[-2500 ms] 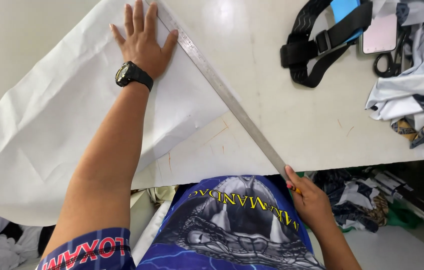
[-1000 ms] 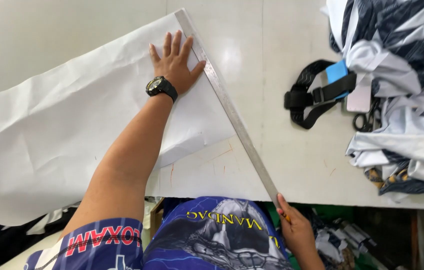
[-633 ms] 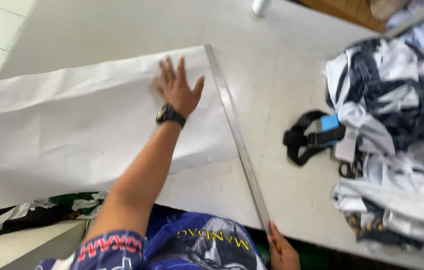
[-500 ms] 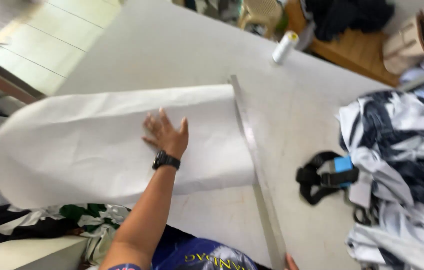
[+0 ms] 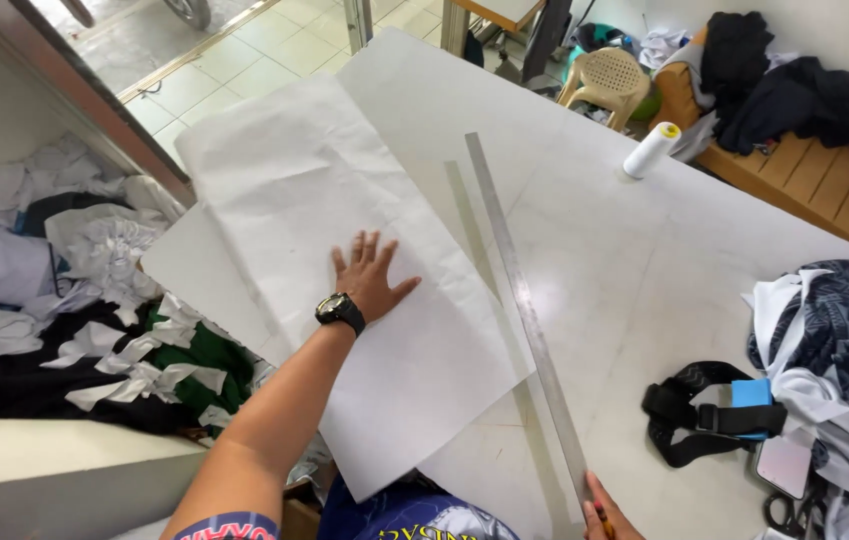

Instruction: The person measures and marks a large white fabric sheet on a table using a metal ruler and a pencil. They then use scissors to cut the fabric along the marked lines.

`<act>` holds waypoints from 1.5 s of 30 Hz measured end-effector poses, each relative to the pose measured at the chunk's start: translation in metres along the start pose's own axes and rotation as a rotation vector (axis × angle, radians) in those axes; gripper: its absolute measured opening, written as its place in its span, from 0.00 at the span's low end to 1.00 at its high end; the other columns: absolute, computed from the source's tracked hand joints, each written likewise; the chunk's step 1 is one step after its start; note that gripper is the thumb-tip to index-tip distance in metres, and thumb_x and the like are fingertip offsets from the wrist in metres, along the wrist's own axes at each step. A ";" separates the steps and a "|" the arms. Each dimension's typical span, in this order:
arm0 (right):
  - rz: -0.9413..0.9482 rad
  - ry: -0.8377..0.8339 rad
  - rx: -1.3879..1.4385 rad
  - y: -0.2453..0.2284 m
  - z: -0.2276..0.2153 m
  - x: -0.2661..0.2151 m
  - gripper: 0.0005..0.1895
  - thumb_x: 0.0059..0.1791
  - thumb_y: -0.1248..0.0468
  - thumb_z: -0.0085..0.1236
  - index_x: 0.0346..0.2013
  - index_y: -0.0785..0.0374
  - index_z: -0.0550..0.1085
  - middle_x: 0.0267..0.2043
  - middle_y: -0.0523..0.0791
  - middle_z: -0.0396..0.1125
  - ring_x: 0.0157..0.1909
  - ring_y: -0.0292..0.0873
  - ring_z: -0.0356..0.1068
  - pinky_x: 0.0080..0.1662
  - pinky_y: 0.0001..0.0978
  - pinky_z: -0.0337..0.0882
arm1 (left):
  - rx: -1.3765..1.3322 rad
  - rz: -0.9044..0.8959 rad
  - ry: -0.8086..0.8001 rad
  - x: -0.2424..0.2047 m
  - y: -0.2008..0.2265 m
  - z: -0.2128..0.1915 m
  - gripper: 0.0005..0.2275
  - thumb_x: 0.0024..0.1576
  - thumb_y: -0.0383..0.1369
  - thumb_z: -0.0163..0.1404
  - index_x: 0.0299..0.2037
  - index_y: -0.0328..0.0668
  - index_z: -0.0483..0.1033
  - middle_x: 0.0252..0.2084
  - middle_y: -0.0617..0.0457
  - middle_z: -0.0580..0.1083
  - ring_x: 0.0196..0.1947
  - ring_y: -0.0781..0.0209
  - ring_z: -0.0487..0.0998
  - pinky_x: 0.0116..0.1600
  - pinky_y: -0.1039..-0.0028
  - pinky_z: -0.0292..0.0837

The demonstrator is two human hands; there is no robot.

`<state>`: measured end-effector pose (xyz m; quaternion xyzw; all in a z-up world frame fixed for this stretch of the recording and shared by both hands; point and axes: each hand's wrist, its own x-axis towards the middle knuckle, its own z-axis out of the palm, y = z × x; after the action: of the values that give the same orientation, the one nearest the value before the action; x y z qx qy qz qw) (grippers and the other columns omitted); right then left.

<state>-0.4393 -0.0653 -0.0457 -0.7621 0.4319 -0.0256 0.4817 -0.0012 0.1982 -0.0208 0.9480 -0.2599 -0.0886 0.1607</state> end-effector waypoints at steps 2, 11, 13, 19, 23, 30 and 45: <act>0.076 0.151 -0.049 -0.069 0.009 -0.032 0.22 0.51 0.66 0.61 0.59 0.44 0.81 0.30 0.45 0.75 0.31 0.39 0.71 0.45 0.21 0.67 | 0.112 -0.258 -0.061 -0.015 0.010 -0.005 0.41 0.55 0.68 0.28 0.76 0.59 0.42 0.80 0.49 0.38 0.79 0.47 0.32 0.73 0.37 0.25; -0.092 -0.204 -0.096 -0.110 0.059 -0.004 0.24 0.52 0.61 0.51 0.64 0.47 0.74 0.62 0.37 0.75 0.53 0.32 0.77 0.55 0.22 0.72 | 0.138 -0.103 -0.092 -0.046 0.017 0.000 0.40 0.56 0.67 0.31 0.76 0.60 0.43 0.80 0.47 0.39 0.79 0.45 0.33 0.73 0.38 0.25; -0.103 -0.211 -0.108 -0.122 0.075 0.008 0.24 0.53 0.61 0.50 0.65 0.45 0.73 0.57 0.37 0.77 0.45 0.33 0.75 0.49 0.24 0.71 | 0.131 -0.104 -0.074 -0.047 0.018 0.009 0.40 0.56 0.67 0.32 0.76 0.60 0.43 0.80 0.47 0.39 0.79 0.45 0.33 0.73 0.38 0.25; -0.242 -0.204 -0.257 -0.151 0.108 0.057 0.26 0.53 0.59 0.48 0.67 0.43 0.70 0.59 0.35 0.74 0.59 0.40 0.73 0.53 0.33 0.72 | 0.094 -0.110 0.005 -0.038 0.031 0.027 0.40 0.55 0.67 0.36 0.75 0.58 0.47 0.79 0.44 0.41 0.78 0.42 0.35 0.71 0.33 0.27; -0.400 -0.136 -0.457 -0.137 0.120 0.104 0.29 0.51 0.59 0.49 0.68 0.37 0.68 0.58 0.43 0.72 0.51 0.53 0.73 0.47 0.47 0.73 | 0.097 -0.139 0.111 -0.022 0.044 0.051 0.41 0.54 0.68 0.38 0.75 0.56 0.50 0.78 0.43 0.44 0.78 0.40 0.38 0.70 0.30 0.28; -0.557 -0.018 -0.517 -0.102 0.079 0.120 0.26 0.53 0.54 0.49 0.67 0.29 0.70 0.51 0.43 0.74 0.54 0.54 0.73 0.54 0.49 0.74 | 0.047 -0.136 0.031 -0.054 0.089 0.049 0.41 0.57 0.63 0.43 0.77 0.51 0.48 0.78 0.34 0.43 0.78 0.31 0.37 0.69 0.26 0.24; -0.550 0.080 -0.886 -0.071 0.063 0.123 0.36 0.49 0.59 0.54 0.69 0.23 0.63 0.38 0.25 0.72 0.30 0.38 0.71 0.29 0.37 0.72 | 0.124 0.092 0.005 0.165 -0.095 -0.047 0.34 0.62 0.58 0.37 0.73 0.48 0.51 0.77 0.46 0.48 0.77 0.43 0.44 0.70 0.42 0.45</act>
<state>-0.2885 -0.0931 -0.0722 -0.9764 0.2034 0.0050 0.0719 0.1948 0.2012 -0.0244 0.9435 -0.3075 -0.0624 0.1064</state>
